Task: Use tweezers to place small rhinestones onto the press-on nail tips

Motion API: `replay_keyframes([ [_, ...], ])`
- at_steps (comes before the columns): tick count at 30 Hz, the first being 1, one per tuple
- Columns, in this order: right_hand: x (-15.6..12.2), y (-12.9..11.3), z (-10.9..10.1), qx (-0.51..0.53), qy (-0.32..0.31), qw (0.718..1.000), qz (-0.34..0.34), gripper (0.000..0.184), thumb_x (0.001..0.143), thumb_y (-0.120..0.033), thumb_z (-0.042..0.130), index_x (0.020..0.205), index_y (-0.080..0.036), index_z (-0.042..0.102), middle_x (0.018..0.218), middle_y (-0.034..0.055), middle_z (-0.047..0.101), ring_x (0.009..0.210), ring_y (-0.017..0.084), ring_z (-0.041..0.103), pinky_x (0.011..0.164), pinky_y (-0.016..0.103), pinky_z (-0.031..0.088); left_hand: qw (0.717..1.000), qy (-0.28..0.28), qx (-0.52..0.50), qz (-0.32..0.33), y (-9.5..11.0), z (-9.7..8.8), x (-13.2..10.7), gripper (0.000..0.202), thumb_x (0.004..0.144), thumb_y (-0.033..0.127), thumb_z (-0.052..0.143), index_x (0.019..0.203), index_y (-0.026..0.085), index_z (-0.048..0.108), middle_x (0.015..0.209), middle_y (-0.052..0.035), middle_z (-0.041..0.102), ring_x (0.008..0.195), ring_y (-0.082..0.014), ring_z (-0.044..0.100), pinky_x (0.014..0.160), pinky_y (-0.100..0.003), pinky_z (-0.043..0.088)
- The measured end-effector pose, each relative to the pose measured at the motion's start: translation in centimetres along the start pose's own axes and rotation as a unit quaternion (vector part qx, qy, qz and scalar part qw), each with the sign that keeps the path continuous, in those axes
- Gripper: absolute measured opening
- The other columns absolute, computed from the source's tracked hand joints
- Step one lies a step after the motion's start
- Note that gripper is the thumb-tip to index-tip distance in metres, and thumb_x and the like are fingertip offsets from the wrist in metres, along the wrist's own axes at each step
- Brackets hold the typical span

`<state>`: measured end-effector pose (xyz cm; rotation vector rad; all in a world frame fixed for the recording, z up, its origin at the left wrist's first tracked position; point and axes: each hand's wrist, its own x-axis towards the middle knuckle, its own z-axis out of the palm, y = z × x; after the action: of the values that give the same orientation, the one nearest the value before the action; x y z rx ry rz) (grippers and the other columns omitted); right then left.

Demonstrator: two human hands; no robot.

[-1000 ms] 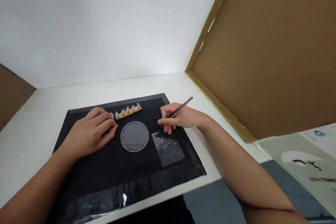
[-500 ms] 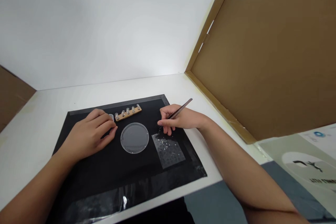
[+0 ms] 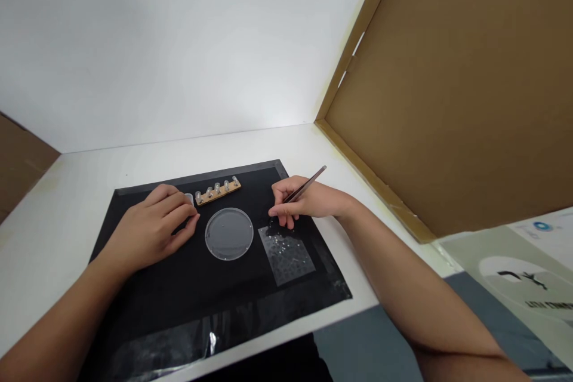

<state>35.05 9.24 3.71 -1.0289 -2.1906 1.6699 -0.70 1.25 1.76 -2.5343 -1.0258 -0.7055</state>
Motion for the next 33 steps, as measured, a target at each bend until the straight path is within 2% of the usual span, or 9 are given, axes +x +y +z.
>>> replay_keyframes([
  [10,0.0,-0.4,0.2,0.005,0.021,1.0,-0.01,0.037,0.092,-0.042,0.083,0.078,-0.016,0.062,0.07,0.0023,0.078,0.056,0.012,0.074,0.049,0.018,0.052,1.0,0.002,0.002,-0.004,0.0,0.0,0.0,0.015,0.103,0.022,0.061,0.089,0.018,0.067,0.093,-0.0066,0.071,0.094,-0.0251,0.058,0.076,-0.038,0.056],
  [19,-0.3,-0.5,-0.3,0.034,0.113,0.99,-0.07,0.035,0.092,-0.038,0.084,0.077,-0.016,0.061,0.071,0.0037,0.079,0.052,0.013,0.074,0.045,0.017,0.052,1.0,0.004,-0.002,-0.004,0.0,0.1,0.1,0.016,0.103,0.021,0.06,0.089,0.018,0.067,0.092,-0.0066,0.07,0.094,-0.0252,0.058,0.074,-0.039,0.057],
  [27,1.0,-1.1,0.7,0.139,0.123,0.969,-0.161,0.04,0.096,-0.038,0.081,0.075,-0.018,0.053,0.065,0.0008,0.077,0.042,0.009,0.067,0.038,0.015,0.047,1.0,0.005,-0.001,0.002,0.0,0.2,0.2,0.018,0.104,0.02,0.058,0.089,0.017,0.068,0.089,-0.0066,0.068,0.093,-0.0252,0.057,0.078,-0.039,0.057],
  [33,2.7,-2.7,0.2,0.161,0.09,0.972,-0.148,0.047,0.094,-0.047,0.082,0.075,-0.02,0.049,0.061,-0.0004,0.075,0.038,0.009,0.064,0.034,0.014,0.044,1.0,0.012,0.01,0.003,-0.1,0.7,0.4,0.02,0.104,0.022,0.058,0.086,0.018,0.067,0.086,-0.0064,0.067,0.093,-0.0254,0.058,0.079,-0.039,0.057],
])
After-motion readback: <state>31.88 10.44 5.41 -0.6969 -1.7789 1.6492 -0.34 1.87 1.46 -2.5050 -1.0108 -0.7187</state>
